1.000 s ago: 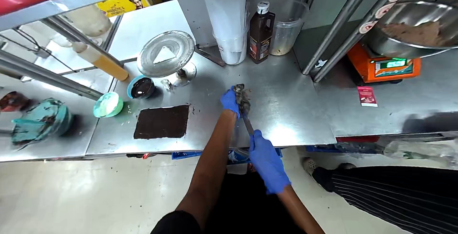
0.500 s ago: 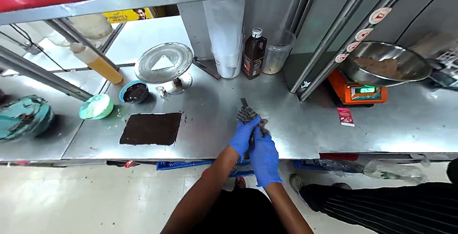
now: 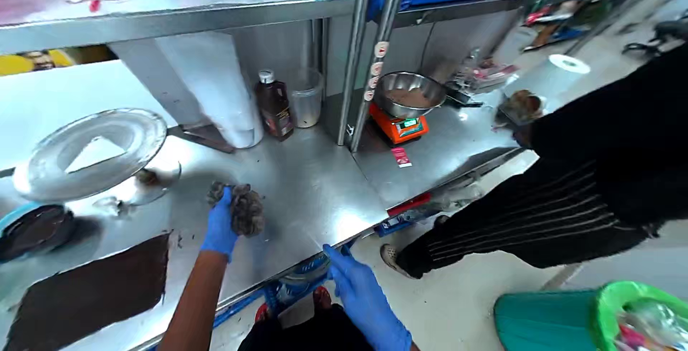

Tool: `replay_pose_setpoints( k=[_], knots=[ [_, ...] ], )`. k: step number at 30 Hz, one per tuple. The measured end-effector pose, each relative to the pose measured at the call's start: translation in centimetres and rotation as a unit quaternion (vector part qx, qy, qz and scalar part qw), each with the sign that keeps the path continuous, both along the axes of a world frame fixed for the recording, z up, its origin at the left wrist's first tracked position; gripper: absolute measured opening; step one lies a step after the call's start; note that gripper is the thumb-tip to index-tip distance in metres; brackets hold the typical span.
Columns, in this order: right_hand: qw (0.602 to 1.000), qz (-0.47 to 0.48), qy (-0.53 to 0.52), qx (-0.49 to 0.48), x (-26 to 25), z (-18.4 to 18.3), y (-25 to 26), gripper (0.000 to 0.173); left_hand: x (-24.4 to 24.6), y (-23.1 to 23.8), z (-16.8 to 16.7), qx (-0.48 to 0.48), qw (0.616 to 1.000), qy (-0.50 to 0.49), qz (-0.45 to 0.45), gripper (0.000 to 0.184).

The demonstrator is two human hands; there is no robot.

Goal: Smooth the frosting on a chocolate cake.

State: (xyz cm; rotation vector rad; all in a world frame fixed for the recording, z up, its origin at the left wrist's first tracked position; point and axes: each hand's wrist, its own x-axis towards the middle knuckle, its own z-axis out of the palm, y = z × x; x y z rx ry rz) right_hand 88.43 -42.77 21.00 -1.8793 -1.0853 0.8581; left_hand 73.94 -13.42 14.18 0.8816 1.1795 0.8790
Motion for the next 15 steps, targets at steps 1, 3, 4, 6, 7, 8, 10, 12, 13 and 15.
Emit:
replay_pose_setpoints(
  k=[1,3,4,6,7,8,10,12,13,15],
  knots=[
    [0.993,-0.027,0.111,0.029,0.7,-0.2,0.8,0.036,0.0,-1.7,0.9,-0.009,0.999,-0.041,-0.030,0.051],
    [0.957,-0.071,0.277,0.042,1.3,-0.8,3.7,0.032,1.8,-5.5,2.5,-0.028,0.992,-0.108,-0.066,0.056],
    [0.949,-0.083,0.302,0.026,1.1,-1.5,5.3,0.032,3.1,-7.5,2.8,-0.037,0.987,-0.128,-0.087,0.056],
    [0.970,-0.077,0.225,-0.048,0.0,-3.3,8.0,0.031,5.8,-11.0,2.2,-0.024,0.987,-0.104,-0.120,0.041],
    [0.980,-0.069,0.170,-0.077,-0.7,-4.0,8.8,0.034,6.7,-11.8,1.3,0.011,0.991,-0.058,-0.120,0.055],
    [0.984,-0.055,0.140,-0.091,-1.1,-4.3,9.1,0.039,7.3,-11.9,0.4,0.042,0.992,-0.027,-0.115,0.079],
    [0.987,-0.030,0.120,-0.099,-1.7,-4.6,9.0,0.039,7.6,-11.0,-0.6,0.066,0.994,-0.002,-0.083,0.092],
    [0.987,-0.002,0.121,-0.110,-2.4,-4.3,8.1,0.035,7.1,-9.8,-0.6,0.063,0.997,0.014,-0.043,0.084],
    [0.985,0.017,0.125,-0.118,-3.1,-4.1,7.1,0.034,6.3,-9.2,-0.6,0.055,0.998,0.026,-0.028,0.079],
    [0.982,0.052,0.140,-0.120,-4.2,-3.7,4.4,0.033,4.5,-7.8,-0.7,0.057,0.997,0.047,0.009,0.067]
  ],
)
